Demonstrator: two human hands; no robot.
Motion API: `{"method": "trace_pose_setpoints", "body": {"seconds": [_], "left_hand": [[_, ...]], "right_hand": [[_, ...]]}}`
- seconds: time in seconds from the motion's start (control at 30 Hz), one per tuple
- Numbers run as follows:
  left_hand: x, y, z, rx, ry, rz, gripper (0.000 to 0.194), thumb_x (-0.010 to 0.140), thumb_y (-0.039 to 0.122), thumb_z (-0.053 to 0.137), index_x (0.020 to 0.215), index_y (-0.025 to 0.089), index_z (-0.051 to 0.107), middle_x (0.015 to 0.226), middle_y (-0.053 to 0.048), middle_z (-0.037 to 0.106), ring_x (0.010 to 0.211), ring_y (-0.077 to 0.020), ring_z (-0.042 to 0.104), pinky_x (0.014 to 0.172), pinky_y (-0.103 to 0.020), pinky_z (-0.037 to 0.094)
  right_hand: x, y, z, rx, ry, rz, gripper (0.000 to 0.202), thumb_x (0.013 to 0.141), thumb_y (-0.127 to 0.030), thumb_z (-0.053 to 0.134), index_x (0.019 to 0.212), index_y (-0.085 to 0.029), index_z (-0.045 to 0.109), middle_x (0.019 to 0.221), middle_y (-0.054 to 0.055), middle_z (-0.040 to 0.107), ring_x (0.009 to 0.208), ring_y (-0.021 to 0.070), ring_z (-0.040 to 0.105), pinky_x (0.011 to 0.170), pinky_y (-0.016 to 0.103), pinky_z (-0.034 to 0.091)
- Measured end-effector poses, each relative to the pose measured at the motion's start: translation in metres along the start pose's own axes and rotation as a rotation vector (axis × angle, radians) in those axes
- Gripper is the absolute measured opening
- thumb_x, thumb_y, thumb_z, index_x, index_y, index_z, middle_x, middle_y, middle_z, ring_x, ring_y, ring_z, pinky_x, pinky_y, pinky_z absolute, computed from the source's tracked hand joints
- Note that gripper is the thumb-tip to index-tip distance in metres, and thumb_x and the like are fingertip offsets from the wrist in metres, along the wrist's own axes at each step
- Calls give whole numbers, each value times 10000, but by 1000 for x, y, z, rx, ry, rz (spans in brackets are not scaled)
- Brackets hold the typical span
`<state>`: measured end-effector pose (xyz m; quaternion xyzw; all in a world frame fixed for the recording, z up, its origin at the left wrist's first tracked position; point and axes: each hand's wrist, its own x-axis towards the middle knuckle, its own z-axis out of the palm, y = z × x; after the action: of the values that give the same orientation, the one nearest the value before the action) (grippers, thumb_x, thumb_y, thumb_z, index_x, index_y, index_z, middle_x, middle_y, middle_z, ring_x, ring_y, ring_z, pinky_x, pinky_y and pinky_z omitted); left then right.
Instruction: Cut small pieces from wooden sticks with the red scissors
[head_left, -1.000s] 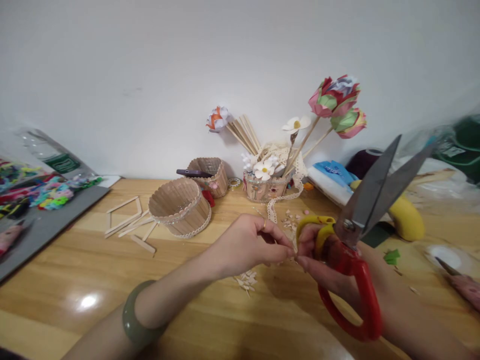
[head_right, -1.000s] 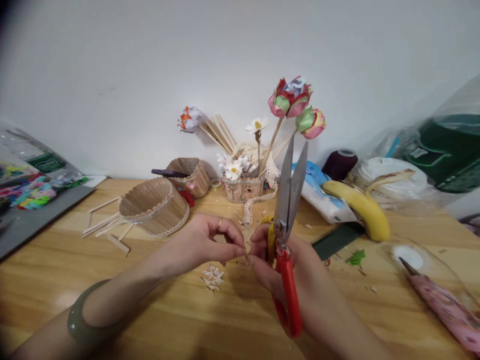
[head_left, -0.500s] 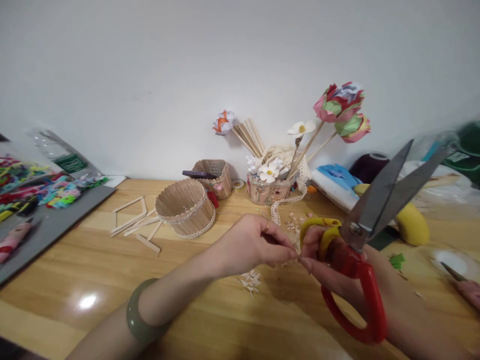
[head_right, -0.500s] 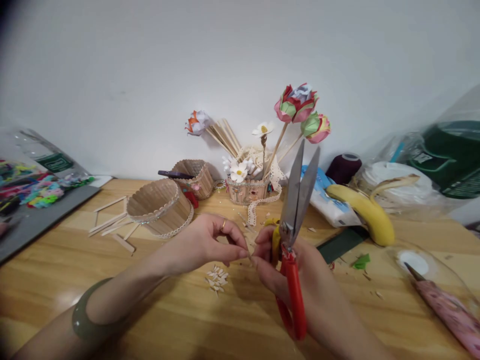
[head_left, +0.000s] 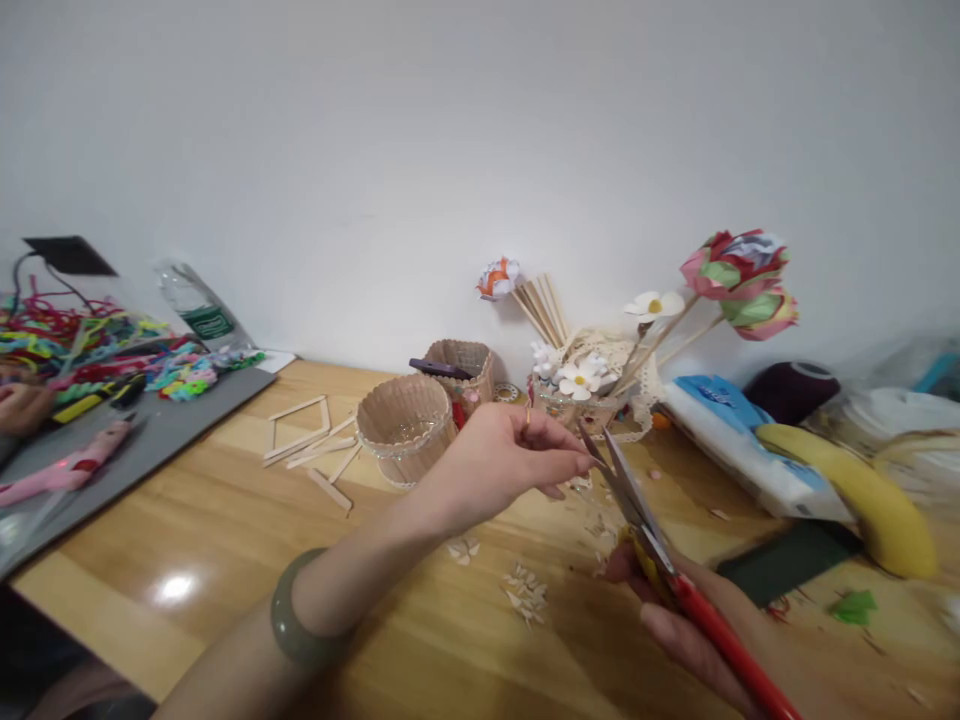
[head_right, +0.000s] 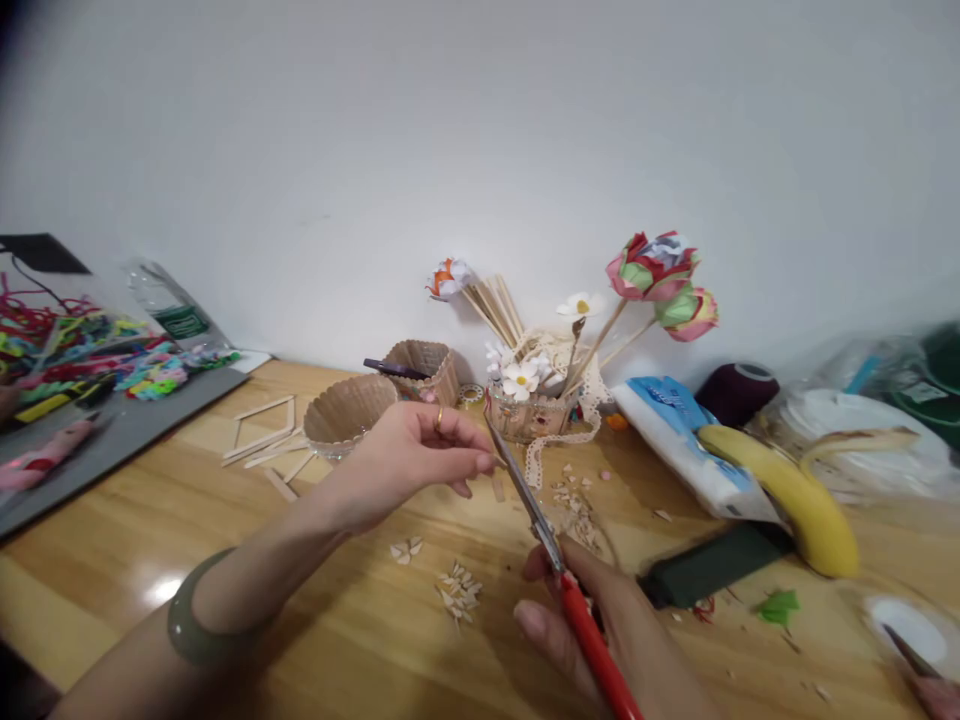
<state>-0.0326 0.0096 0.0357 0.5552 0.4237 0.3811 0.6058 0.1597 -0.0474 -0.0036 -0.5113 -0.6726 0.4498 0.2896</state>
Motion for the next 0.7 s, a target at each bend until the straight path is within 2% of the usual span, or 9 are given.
{"method": "trace_pose_setpoints", "body": {"seconds": [0.1,0.23,0.5,0.57,0.7], "left_hand": [[-1,1,1,-19,17,-9,48,643,152,677,654,118,645,560,24,595,521,-54,530,560,-194,450],[-2,2,2,-15,21,-33,42,642,142,675,633,118,641,522,27,581,511,-56,522,555,-197,427],[-2,0,3,-43,-4,-19,38,640,143,673,619,124,647,534,25,592,520,-50,526,561,-188,427],[-2,0,3,-40,-5,-21,37,639,141,671,617,125,646,532,25,590,520,-50,524,559,-188,427],[-2,0,3,-28,-1,-28,33,647,141,665,623,125,648,534,20,592,525,-55,527,562,-193,430]], "right_hand": [[3,2,-5,26,-66,16,318,747,-545,609,775,-231,653,667,39,620,636,238,605,637,339,520],[0,5,-8,-2,-76,43,355,742,-560,610,831,-222,672,745,59,663,735,268,633,706,352,529],[2,-3,9,-86,15,-13,392,673,-617,592,651,-226,599,595,27,637,561,214,614,512,273,537],[3,-2,10,-63,3,3,395,655,-626,598,628,-232,592,594,24,639,555,207,615,496,252,538],[0,4,9,-44,10,-1,446,700,-669,528,651,-230,587,647,38,633,606,209,617,531,254,543]]}}
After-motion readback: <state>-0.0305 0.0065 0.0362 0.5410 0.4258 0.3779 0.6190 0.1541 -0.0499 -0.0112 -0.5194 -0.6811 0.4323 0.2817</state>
